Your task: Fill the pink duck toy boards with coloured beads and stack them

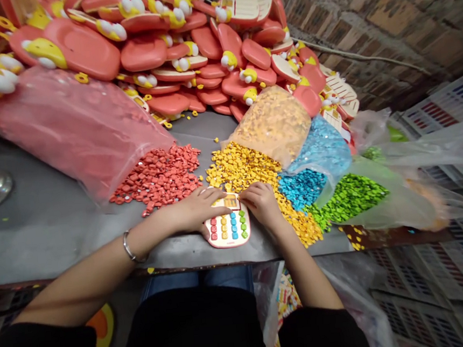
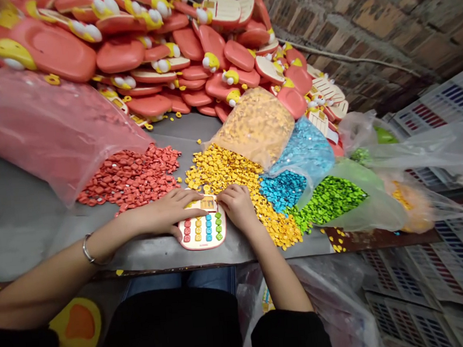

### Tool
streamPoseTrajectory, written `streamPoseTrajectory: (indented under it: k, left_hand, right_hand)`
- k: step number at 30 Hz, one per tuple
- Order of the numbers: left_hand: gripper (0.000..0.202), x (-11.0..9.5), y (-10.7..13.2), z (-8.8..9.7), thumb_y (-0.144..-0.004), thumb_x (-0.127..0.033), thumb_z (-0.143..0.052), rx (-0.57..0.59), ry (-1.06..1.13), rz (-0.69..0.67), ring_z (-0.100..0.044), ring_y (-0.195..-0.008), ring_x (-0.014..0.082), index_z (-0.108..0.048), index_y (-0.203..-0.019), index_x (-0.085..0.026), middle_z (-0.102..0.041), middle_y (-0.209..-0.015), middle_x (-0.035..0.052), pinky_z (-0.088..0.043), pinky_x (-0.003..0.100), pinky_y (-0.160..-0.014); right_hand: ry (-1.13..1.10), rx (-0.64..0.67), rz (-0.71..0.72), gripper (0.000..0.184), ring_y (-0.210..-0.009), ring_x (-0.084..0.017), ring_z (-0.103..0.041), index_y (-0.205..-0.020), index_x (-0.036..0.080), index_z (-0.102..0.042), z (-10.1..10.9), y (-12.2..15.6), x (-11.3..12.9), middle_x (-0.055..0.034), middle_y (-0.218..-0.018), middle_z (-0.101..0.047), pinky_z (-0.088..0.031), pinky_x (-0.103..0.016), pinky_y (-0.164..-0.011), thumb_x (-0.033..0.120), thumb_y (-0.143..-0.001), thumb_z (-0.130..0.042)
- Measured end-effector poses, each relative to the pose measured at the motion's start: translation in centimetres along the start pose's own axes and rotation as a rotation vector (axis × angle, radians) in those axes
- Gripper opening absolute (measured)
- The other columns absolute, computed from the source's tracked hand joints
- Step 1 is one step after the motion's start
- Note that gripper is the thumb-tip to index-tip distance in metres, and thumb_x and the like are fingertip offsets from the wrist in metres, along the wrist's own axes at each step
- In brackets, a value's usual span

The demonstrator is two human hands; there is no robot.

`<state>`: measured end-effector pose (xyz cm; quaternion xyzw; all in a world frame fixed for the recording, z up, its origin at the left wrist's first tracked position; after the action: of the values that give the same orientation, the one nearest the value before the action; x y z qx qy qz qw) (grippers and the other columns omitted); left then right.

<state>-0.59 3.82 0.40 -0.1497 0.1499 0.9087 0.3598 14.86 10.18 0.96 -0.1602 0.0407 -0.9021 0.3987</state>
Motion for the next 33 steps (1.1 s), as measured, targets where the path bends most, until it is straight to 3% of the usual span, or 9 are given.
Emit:
streamPoseTrajectory:
  k: [8,12,16,19,23,27,30,33]
  left_hand:
    - [0.071,0.2,-0.1,-0.5,-0.077,-0.039,-0.076,-0.041,0.027,-0.001,-0.024,-0.140,0.0345,-0.042,-0.139,-0.035,-0.032,-0.151,0.0094,-0.019,0.051,-0.111]
    - [0.068,0.2,0.0,-0.2,-0.076,-0.039,-0.076,-0.075,0.038,-0.027,-0.026,-0.139,0.0328,-0.046,-0.137,-0.035,-0.034,-0.150,0.0074,-0.019,0.048,-0.111]
    - [0.067,0.1,0.0,-0.1,-0.075,-0.040,-0.078,-0.090,0.039,-0.032,-0.028,-0.138,0.0341,-0.049,-0.135,-0.033,-0.035,-0.150,0.0103,-0.020,0.049,-0.111]
    - [0.074,0.0,-0.1,-0.2,-0.072,-0.041,-0.080,-0.105,0.047,-0.035,-0.030,-0.137,0.0352,-0.047,-0.137,-0.031,-0.037,-0.147,0.0128,-0.022,0.050,-0.110]
    - [0.073,0.2,-0.2,-0.3,-0.070,-0.039,-0.082,-0.148,0.069,-0.037,-0.031,-0.136,0.0364,-0.049,-0.135,-0.032,-0.039,-0.146,0.0116,-0.021,0.053,-0.110]
    - [0.074,0.1,-0.1,-0.3,-0.072,-0.037,-0.081,-0.117,0.066,-0.038,-0.029,-0.137,0.0347,-0.046,-0.137,-0.033,-0.036,-0.148,0.0109,-0.022,0.052,-0.110]
    - [0.078,0.0,0.1,0.0,-0.072,-0.037,-0.080,-0.102,0.040,-0.036,-0.029,-0.137,0.0338,-0.041,-0.140,-0.035,-0.035,-0.148,0.0112,-0.024,0.052,-0.109]
    - [0.078,-0.2,0.2,0.3,-0.073,-0.035,-0.079,-0.124,0.018,-0.072,-0.031,-0.136,0.0337,-0.040,-0.141,-0.031,-0.037,-0.146,0.0134,-0.026,0.050,-0.109]
  right_hand:
    - [-0.066,0.098,0.057,0.007,-0.090,-0.022,-0.057,-0.082,0.022,-0.070,-0.1,-0.8,-0.4,-0.0044,-0.086,-0.071,-0.035,-0.036,-0.080,0.018,-0.085,-0.066]
    - [-0.134,0.277,0.039,0.016,-0.083,-0.019,-0.060,-0.090,0.022,-0.068,0.1,-3.7,-1.2,-0.0016,-0.087,-0.071,-0.034,-0.030,-0.072,0.020,-0.076,-0.075]
    - [-0.067,0.541,0.031,0.022,-0.064,-0.015,-0.059,-0.072,0.021,-0.067,-0.7,-7.0,-1.5,0.0047,-0.065,-0.067,-0.025,-0.027,-0.062,0.025,-0.062,-0.086]
    - [-0.016,0.637,0.037,0.026,-0.062,-0.014,-0.058,-0.064,0.021,-0.065,-1.6,-8.3,-1.6,0.0062,-0.059,-0.065,-0.021,-0.027,-0.062,0.026,-0.056,-0.089]
    - [-0.002,0.656,0.031,0.025,-0.063,-0.013,-0.058,-0.066,0.021,-0.066,-2.3,-8.7,-2.0,0.0064,-0.062,-0.067,-0.018,-0.027,-0.062,0.025,-0.057,-0.089]
    - [0.006,0.618,0.030,0.025,-0.064,-0.014,-0.057,-0.065,0.021,-0.066,-1.8,-8.0,-2.0,0.0054,-0.062,-0.066,-0.019,-0.027,-0.063,0.026,-0.057,-0.089]
    - [0.026,0.515,0.008,0.018,-0.071,-0.016,-0.057,-0.063,0.021,-0.066,-0.8,-6.3,-1.5,0.0027,-0.066,-0.067,-0.023,-0.028,-0.064,0.024,-0.065,-0.084]
    - [-0.003,0.325,-0.056,0.010,-0.077,-0.018,-0.058,-0.071,0.020,-0.067,-0.1,-3.8,-0.8,-0.0014,-0.075,-0.068,-0.030,-0.028,-0.066,0.025,-0.077,-0.073]
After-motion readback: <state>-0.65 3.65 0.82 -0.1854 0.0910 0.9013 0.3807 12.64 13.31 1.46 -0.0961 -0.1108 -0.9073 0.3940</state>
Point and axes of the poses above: each hand's wrist, its own y-axis away from the middle knuckle, its own z-axis out of the back of the hand, x = y × z, the point moved 6 cm from there along -y, towards the middle knuckle
